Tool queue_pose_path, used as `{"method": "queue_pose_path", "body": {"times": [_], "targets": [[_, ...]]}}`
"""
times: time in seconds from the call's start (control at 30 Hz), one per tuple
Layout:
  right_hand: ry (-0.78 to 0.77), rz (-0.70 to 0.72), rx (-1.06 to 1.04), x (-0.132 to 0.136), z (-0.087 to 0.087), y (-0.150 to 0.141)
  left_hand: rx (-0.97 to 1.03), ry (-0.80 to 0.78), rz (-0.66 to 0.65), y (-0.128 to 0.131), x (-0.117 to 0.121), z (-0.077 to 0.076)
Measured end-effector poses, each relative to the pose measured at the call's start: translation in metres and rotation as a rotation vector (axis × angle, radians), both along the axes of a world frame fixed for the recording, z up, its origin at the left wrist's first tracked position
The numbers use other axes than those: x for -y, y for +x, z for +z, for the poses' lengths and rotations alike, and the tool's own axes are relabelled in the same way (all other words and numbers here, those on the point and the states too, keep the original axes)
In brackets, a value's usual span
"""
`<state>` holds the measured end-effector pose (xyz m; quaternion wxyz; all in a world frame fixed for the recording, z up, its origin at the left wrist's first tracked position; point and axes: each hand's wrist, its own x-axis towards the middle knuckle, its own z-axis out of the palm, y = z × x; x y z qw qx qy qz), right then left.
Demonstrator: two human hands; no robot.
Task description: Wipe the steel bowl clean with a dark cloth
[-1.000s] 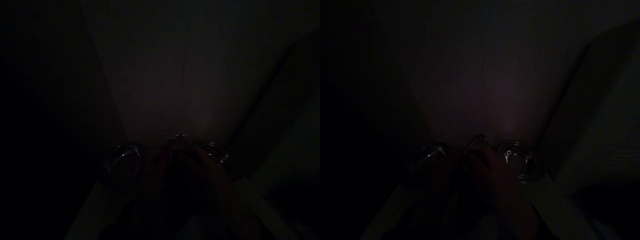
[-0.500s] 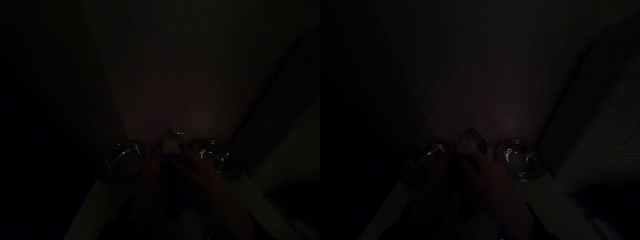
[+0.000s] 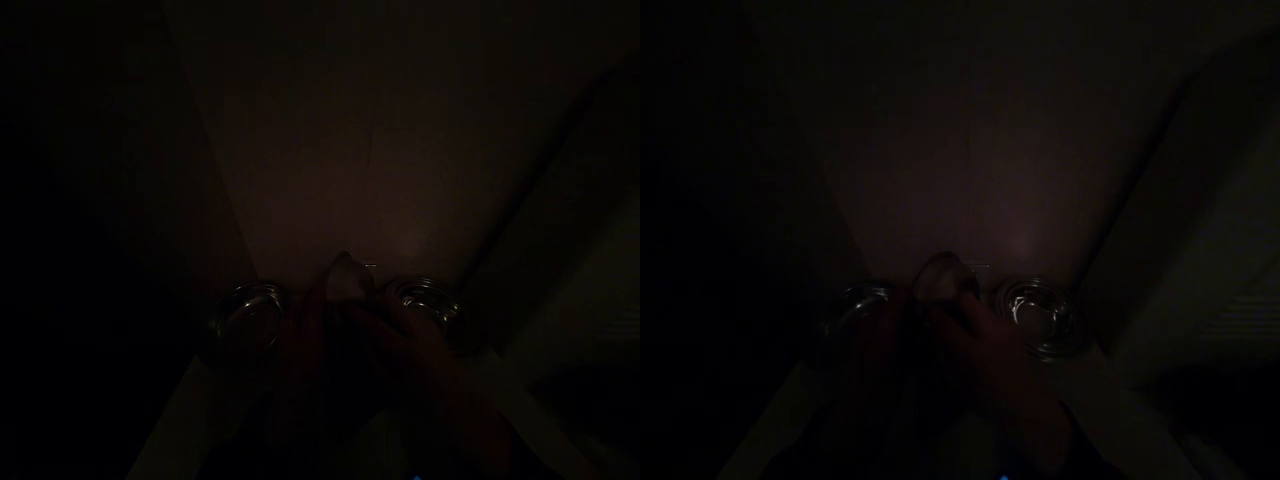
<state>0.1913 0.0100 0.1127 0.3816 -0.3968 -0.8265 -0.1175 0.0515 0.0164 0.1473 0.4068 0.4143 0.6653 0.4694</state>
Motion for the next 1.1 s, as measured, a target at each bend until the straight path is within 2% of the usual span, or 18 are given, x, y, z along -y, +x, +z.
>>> {"method": "queue_pose_path", "body": {"times": [0.13, 0.2, 0.3, 0.5, 0.73, 0.87, 0.97, 1.1], "targets": [[-0.089, 0.005, -0.046, 0.002, 0.001, -0.004, 0.199, -0.053, 0.05, 0.003, -0.001, 0.006], [-0.056, 0.028, -0.023, 0.002, 0.001, -0.004, 0.251, -0.063, 0.073, 0.004, -0.001, 0.007], [0.036, 0.026, 0.002, -0.001, 0.002, 0.001, 0.236, -0.036, 0.051, 0.005, 0.001, 0.004], [-0.018, -0.021, -0.062, -0.006, 0.001, 0.007, 0.205, 0.025, 0.011, 0.006, 0.003, -0.005], [0.009, 0.034, 0.001, 0.0, 0.0, -0.002, 0.233, 0.032, 0.019, 0.001, 0.003, -0.004], [0.015, -0.005, -0.072, -0.005, 0.004, 0.004, 0.155, 0.022, 0.044, 0.002, 0.004, -0.003], [-0.002, -0.013, -0.121, -0.007, 0.005, 0.007, 0.182, 0.026, 0.026, 0.004, 0.003, -0.002], [0.026, 0.048, -0.038, -0.002, 0.003, 0.0, 0.239, 0.031, 0.069, 0.004, 0.001, -0.002]]}}
